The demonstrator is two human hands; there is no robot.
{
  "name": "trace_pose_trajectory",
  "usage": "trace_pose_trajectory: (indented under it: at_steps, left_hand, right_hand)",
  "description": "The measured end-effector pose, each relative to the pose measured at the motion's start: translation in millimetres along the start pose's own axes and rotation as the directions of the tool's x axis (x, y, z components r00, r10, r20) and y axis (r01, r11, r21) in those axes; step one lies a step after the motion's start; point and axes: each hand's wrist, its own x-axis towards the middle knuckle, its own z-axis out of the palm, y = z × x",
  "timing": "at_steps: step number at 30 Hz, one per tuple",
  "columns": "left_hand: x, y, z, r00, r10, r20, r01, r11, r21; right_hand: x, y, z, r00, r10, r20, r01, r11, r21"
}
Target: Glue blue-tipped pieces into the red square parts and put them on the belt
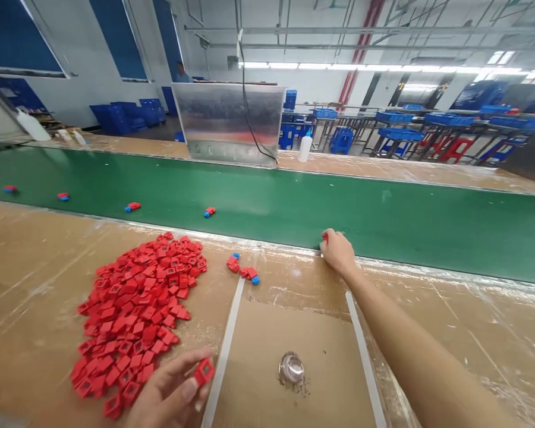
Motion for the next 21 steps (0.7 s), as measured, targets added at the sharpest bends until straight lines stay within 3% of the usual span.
trace_pose_trajectory:
  at_steps: [3, 6, 12, 15, 21]
  left_hand:
    - [-3, -17, 8.6, 0.998, -0.058, 0.028, 0.061, 0.994, -0.091]
    - [-5, -35, 9.0, 0.989, -0.092, 0.111, 0.098, 0.994, -0.048]
    - [-12, -54, 7.9, 0.981, -0.004, 0.193, -0.006, 0.999, 0.049]
    - [-14, -55, 7.8, 0.977, 0.012, 0.211, -0.031, 0.996, 0.087]
    - [-12, -57, 4.5, 0.962, 0.036, 0.270, -0.067, 0.992, 0.108]
  right_hand:
    - [-43, -10, -19, 1.000, 0.012, 0.016, -0.014, 0.990, 0.139]
    - [-106, -25, -42, 0.990, -0.073, 0.124, 0.034, 0.955, 0.293]
    - [-226, -44, -74, 0.903, -0.326, 0.279, 0.162, 0.861, 0.481]
    - [-254, -44, -79, 0.907, -0.368, 0.203, 0.284, 0.893, 0.350]
    - [-267, -51, -83, 0.883, -0.463, 0.078, 0.452, 0.883, 0.123]
